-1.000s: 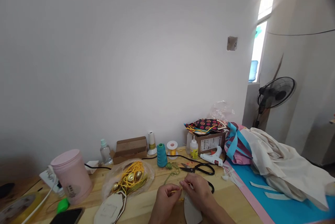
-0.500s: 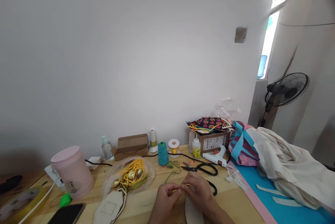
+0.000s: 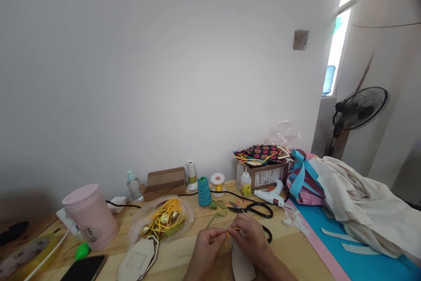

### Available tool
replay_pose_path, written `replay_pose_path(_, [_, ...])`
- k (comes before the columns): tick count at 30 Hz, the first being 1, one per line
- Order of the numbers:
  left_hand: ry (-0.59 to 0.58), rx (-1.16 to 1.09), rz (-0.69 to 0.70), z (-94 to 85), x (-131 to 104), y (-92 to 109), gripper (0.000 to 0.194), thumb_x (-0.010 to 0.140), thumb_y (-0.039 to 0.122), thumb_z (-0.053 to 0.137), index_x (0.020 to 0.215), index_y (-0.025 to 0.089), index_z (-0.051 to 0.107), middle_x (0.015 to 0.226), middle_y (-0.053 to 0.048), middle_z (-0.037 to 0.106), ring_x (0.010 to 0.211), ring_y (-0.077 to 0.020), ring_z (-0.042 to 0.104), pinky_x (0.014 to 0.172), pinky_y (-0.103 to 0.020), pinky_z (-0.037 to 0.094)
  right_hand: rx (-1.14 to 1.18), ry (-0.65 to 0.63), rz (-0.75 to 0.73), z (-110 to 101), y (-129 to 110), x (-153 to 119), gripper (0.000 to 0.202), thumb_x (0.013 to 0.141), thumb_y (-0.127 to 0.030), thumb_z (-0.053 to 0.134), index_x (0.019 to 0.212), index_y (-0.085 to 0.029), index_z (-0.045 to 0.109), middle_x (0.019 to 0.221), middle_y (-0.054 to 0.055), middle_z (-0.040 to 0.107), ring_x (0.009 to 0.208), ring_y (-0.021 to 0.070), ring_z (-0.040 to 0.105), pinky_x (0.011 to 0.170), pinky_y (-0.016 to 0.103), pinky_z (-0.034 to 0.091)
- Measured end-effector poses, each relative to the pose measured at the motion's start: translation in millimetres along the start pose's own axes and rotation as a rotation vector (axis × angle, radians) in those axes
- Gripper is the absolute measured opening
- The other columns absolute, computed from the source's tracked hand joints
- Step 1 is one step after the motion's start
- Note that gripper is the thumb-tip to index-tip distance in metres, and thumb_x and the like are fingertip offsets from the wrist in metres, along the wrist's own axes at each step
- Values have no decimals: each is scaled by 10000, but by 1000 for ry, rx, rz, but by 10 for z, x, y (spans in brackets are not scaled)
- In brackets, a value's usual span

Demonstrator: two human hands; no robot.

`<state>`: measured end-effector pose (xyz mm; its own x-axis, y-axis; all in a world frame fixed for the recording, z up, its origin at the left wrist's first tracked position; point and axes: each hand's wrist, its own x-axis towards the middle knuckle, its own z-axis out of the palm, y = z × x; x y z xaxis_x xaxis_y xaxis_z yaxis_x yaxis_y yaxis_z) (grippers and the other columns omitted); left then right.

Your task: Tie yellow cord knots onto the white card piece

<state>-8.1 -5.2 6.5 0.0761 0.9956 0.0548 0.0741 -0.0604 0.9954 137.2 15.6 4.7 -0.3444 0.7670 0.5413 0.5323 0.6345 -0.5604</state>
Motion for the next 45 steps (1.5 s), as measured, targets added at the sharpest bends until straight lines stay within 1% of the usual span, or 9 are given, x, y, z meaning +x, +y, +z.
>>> replay_pose_path(7, [-23, 8, 37, -7, 11, -40, 229, 618, 305, 582, 715, 119, 672, 731, -80, 687, 714, -213, 598, 669, -290, 454, 4, 8, 4, 2, 4, -3, 220, 773, -282, 423, 627, -180, 553, 620, 4, 533, 623, 115, 468, 578, 222, 312])
replay_pose_path(15, [37, 48, 57, 19, 13, -77, 218, 606, 309, 592, 715, 138, 671, 732, -66, 687, 709, -204, 599, 661, -278, 467, -34, 25, 31, 19, 21, -14, 227, 774, -289, 417, 627, -181, 553, 620, 11, 531, 633, 123, 466, 569, 225, 311])
replay_pose_path(21, [6, 98, 71, 27, -12, -23, 208, 608, 313, 580, 693, 153, 684, 711, -63, 688, 678, -202, 598, 621, -264, 463, -54, 16, -10, 5, 2, -8, 239, 778, -276, 410, 606, -183, 546, 610, 7, 531, 618, 121, 458, 576, 232, 298])
replay_pose_path(24, [7, 160, 102, 33, -16, -26, 201, 615, 315, 573, 650, 155, 688, 605, -39, 670, 556, -167, 564, 518, -233, 436, -98, 30, -6, 0, -4, 1, 241, 773, -278, 417, 588, -184, 540, 607, 5, 528, 625, 123, 454, 582, 235, 287])
replay_pose_path(27, [33, 227, 99, 47, -5, -82, 228, 628, 331, 558, 626, 139, 682, 400, 13, 553, 385, -101, 439, 383, -194, 341, -128, 48, 3, 1, 11, 2, 241, 771, -274, 421, 580, -183, 536, 600, 5, 520, 621, 124, 446, 581, 240, 278])
replay_pose_path(29, [61, 236, 76, 55, 3, -117, 244, 626, 336, 560, 663, 126, 677, 358, 30, 495, 355, -86, 389, 353, -185, 299, -133, 57, 10, -1, 30, 0, 246, 774, -279, 414, 584, -181, 534, 598, 6, 514, 619, 124, 441, 579, 242, 277])
replay_pose_path(31, [73, 214, 66, 58, 6, -128, 254, 622, 327, 565, 729, 120, 668, 423, 11, 542, 396, -99, 429, 378, -189, 328, -131, 66, 18, -6, 46, -4, 256, 778, -292, 405, 588, -179, 534, 595, 8, 507, 621, 126, 441, 576, 243, 278])
replay_pose_path(36, [54, 135, 85, 46, 0, -90, 239, 613, 273, 575, 795, 135, 644, 760, -73, 654, 645, -163, 558, 589, -234, 440, -90, 59, 1, -23, 42, -7, 257, 780, -300, 401, 601, -179, 539, 603, 9, 514, 623, 125, 445, 581, 244, 288])
replay_pose_path(45, [8, 101, 82, 67, 6, -72, 190, 630, 220, 546, 766, 150, 659, 805, -72, 672, 766, -197, 587, 698, -274, 460, -131, 39, 6, -25, 7, -2, 240, 769, -284, 422, 580, -180, 528, 595, 6, 521, 622, 128, 445, 583, 248, 269])
